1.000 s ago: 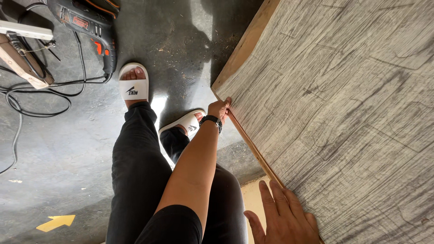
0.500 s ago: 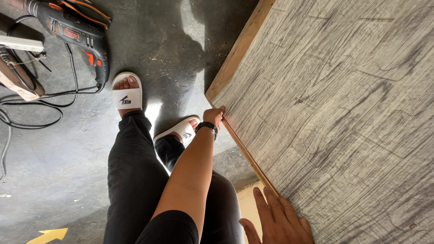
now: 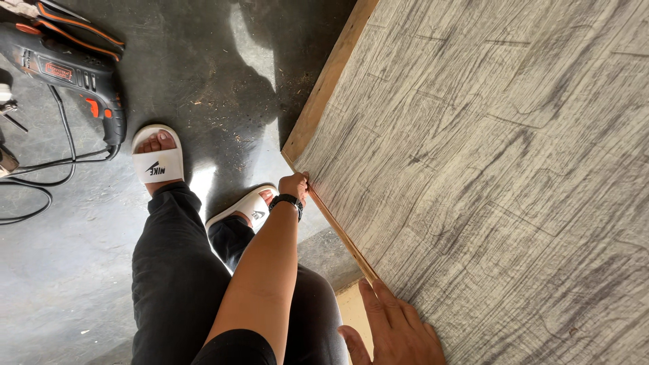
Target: The person applies a textured adhesive sheet to the side of a wooden cabinet, smoothing it by hand and trimming it to fit before picking up a computer monitor.
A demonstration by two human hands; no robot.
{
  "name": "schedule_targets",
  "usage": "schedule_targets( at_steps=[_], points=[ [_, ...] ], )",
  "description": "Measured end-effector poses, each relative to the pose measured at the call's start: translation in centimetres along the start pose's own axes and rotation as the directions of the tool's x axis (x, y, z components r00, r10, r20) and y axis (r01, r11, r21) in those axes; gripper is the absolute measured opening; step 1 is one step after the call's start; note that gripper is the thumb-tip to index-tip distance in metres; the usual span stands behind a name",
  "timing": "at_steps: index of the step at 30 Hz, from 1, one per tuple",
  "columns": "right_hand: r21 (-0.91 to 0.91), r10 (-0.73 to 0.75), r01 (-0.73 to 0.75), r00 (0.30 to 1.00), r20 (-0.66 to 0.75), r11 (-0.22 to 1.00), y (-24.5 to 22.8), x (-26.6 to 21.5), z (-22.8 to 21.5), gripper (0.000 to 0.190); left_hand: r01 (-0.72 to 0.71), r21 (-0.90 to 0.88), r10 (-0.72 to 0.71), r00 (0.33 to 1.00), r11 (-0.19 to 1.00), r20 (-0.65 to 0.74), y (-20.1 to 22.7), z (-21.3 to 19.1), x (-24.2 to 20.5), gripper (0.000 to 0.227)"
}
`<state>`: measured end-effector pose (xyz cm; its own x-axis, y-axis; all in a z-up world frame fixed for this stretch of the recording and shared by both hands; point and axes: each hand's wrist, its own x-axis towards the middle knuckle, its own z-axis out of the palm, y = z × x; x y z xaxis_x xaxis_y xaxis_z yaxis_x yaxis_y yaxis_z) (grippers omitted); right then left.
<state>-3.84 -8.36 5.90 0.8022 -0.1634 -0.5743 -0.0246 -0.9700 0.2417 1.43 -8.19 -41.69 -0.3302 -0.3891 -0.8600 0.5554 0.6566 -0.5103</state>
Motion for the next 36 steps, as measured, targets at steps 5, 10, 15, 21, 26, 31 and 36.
schedule_targets(
  at_steps=[5, 10, 15, 21, 26, 31, 36],
  points=[
    [-0.008, 0.028, -0.028, 0.999, 0.031, 1.0, -0.3, 0.1, -0.3, 0.076, -0.31, 0.37, 0.352, 0.935, 0.876, -0.05, -0.8, 0.0, -2.8, 0.036],
    [0.02, 0.019, -0.019, 1.0, -0.007, 1.0, -0.3, 0.7, 0.0, 0.073, -0.542, 0.821, 0.723, 0.639, 0.181, 0.262, -1.4, -0.1, -4.2, 0.049],
    [0.09, 0.003, -0.001, 1.0, -0.025, 0.996, -0.3, 1.6, -0.3, 0.072, -0.488, 0.838, 0.612, 0.592, -0.245, 0.524, 0.0, 1.2, -5.3, 0.056],
    [0.218, 0.021, -0.061, 0.982, 0.185, 0.974, 0.1, 2.0, -0.4, 0.078, -0.204, 0.943, 0.346, 0.892, -0.263, 0.29, -1.5, 6.3, -11.2, 0.128],
    [0.22, 0.079, -0.14, 0.961, 0.267, 0.965, 0.5, 2.2, 0.0, 0.073, -0.508, 0.861, 0.428, 0.782, 0.018, 0.452, -3.4, 6.0, -11.1, 0.102],
    [0.197, 0.344, -0.496, 0.788, 0.51, 0.846, -0.7, 4.8, -4.2, 0.066, -0.587, 0.808, 0.424, 0.747, 0.059, 0.511, -7.5, 6.7, -18.2, 0.094],
    [0.548, 0.285, -0.502, 0.854, 0.436, 0.669, -0.1, 5.1, -6.0, 0.056, -0.737, 0.675, 0.481, 0.596, 0.01, 0.643, -13.3, 6.2, -26.7, 0.086]
  ],
)
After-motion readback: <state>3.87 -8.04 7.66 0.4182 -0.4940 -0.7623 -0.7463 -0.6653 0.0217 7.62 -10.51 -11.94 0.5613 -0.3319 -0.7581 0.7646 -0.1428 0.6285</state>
